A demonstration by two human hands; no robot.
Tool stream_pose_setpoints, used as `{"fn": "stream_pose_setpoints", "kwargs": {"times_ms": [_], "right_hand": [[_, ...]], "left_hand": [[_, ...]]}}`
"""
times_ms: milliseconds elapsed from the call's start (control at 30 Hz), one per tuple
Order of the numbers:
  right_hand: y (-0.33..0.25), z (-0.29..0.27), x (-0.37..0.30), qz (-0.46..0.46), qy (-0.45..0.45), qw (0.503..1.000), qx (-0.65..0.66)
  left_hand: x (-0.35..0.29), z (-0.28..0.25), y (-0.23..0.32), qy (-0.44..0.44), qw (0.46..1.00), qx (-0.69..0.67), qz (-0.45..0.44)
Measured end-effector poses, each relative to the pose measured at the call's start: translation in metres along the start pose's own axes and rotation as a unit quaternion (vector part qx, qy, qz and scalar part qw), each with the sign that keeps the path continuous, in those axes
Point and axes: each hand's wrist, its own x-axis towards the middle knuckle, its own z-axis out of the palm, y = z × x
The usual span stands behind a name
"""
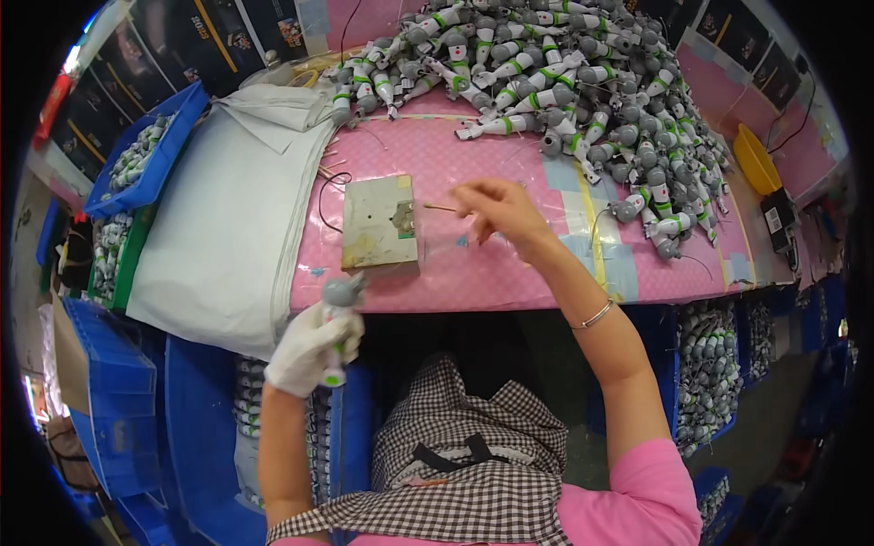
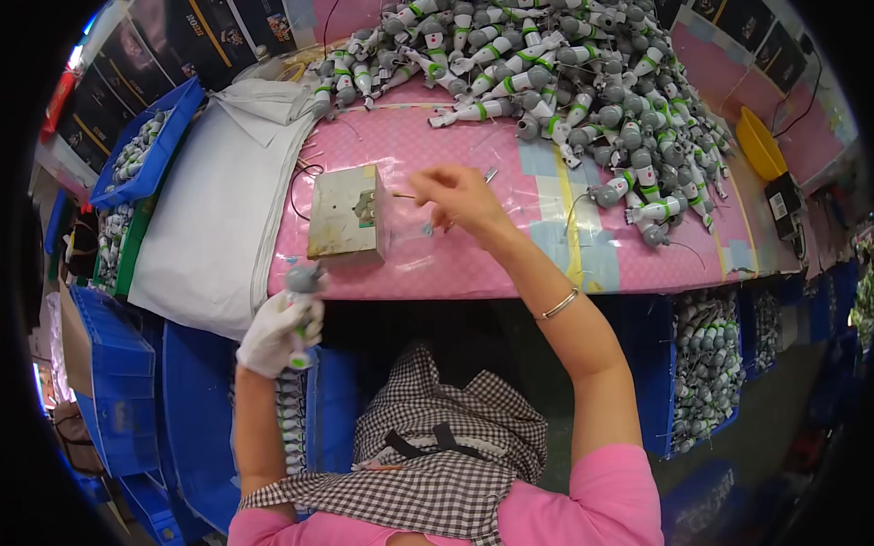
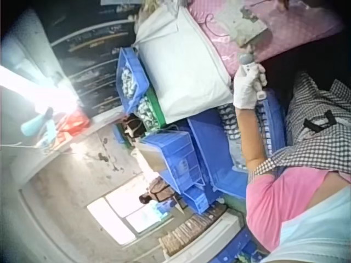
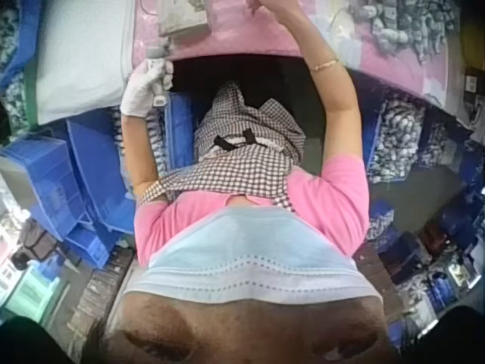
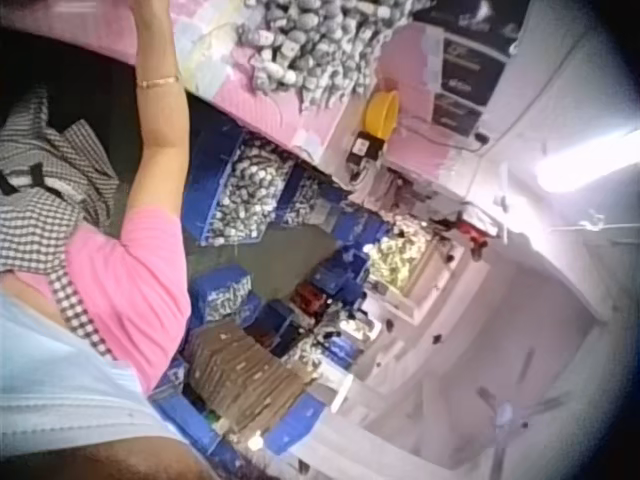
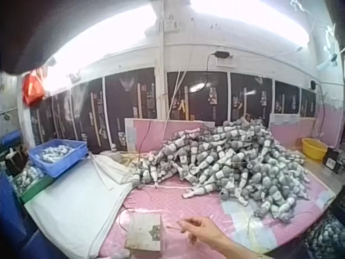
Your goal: Wiping small toy figures and placing them into a blue storage crate.
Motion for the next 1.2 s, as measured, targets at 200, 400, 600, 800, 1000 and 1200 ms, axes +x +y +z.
{"fn": "stream_pose_setpoints", "kwargs": {"times_ms": [200,400,600,800,1000,1200], "right_hand": [[0.043,-0.127,0.053,-0.240,0.406,0.792,-0.387],[0.086,-0.229,0.085,-0.082,0.295,0.668,-0.678],[0.062,-0.242,0.049,-0.033,0.279,0.876,-0.392],[0.028,-0.164,-0.027,-0.078,0.413,0.779,-0.465],[-0.005,-0.203,-0.054,-0.214,0.373,0.842,-0.327],[-0.024,-0.106,-0.064,-0.283,0.275,0.863,-0.315]], "left_hand": [[-0.104,-0.133,-0.062,0.540,0.805,-0.075,0.236],[-0.193,-0.322,-0.259,0.845,0.519,0.123,0.039],[-0.231,-0.349,-0.295,0.811,0.496,-0.307,0.032],[-0.225,-0.404,-0.326,0.853,0.497,-0.094,-0.132],[-0.215,-0.426,-0.356,0.810,0.546,0.033,-0.211],[-0.179,-0.397,-0.326,0.750,0.519,0.136,-0.386]]}}
